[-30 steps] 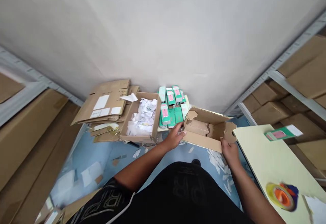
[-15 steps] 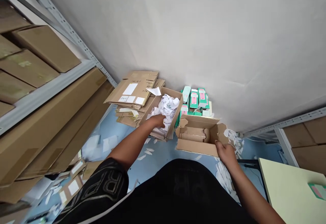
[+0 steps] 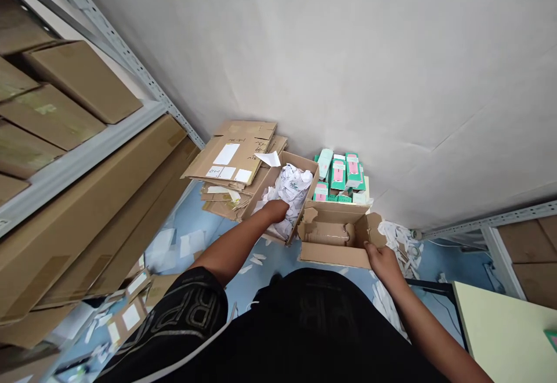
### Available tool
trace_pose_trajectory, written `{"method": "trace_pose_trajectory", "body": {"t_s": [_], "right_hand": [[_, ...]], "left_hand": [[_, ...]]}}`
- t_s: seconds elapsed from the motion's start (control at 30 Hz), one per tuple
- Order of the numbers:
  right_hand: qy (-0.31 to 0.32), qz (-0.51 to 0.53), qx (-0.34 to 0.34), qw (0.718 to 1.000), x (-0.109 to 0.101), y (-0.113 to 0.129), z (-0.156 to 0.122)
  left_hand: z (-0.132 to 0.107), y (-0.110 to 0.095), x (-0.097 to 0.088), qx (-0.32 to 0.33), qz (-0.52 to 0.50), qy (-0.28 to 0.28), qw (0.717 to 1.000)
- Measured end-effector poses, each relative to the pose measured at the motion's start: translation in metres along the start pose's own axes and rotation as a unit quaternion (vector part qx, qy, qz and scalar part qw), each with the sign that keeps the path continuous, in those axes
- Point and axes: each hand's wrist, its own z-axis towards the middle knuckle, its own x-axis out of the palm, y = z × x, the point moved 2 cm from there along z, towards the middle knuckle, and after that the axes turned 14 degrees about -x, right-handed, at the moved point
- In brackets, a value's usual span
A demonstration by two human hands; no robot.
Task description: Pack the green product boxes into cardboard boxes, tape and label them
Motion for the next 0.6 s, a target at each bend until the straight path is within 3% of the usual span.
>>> {"method": "trace_pose_trajectory", "body": {"t_s": [0.1,0.23,0.43,0.6], "right_hand": [[-0.010,-0.009,0.028,1.000,0.011,0.013,-0.012],[-0.024,-0.027,0.063,0.997,0.025,0.028,-0.034],[-0.050,-0.036,0.108,0.992,0.035,0.037,-0.072],[-0.077,-0.024,0.122,0.989,0.047,0.039,-0.094]], "left_hand": [[0.000,0.017,-0.003,0.030,-0.007,-0.010,0.999],[0.004,0.031,0.010,0.065,-0.019,0.014,0.998],[0.015,0.021,0.028,0.098,-0.018,0.042,0.994],[0.006,0.017,0.014,0.130,-0.019,0.042,0.990]]}}
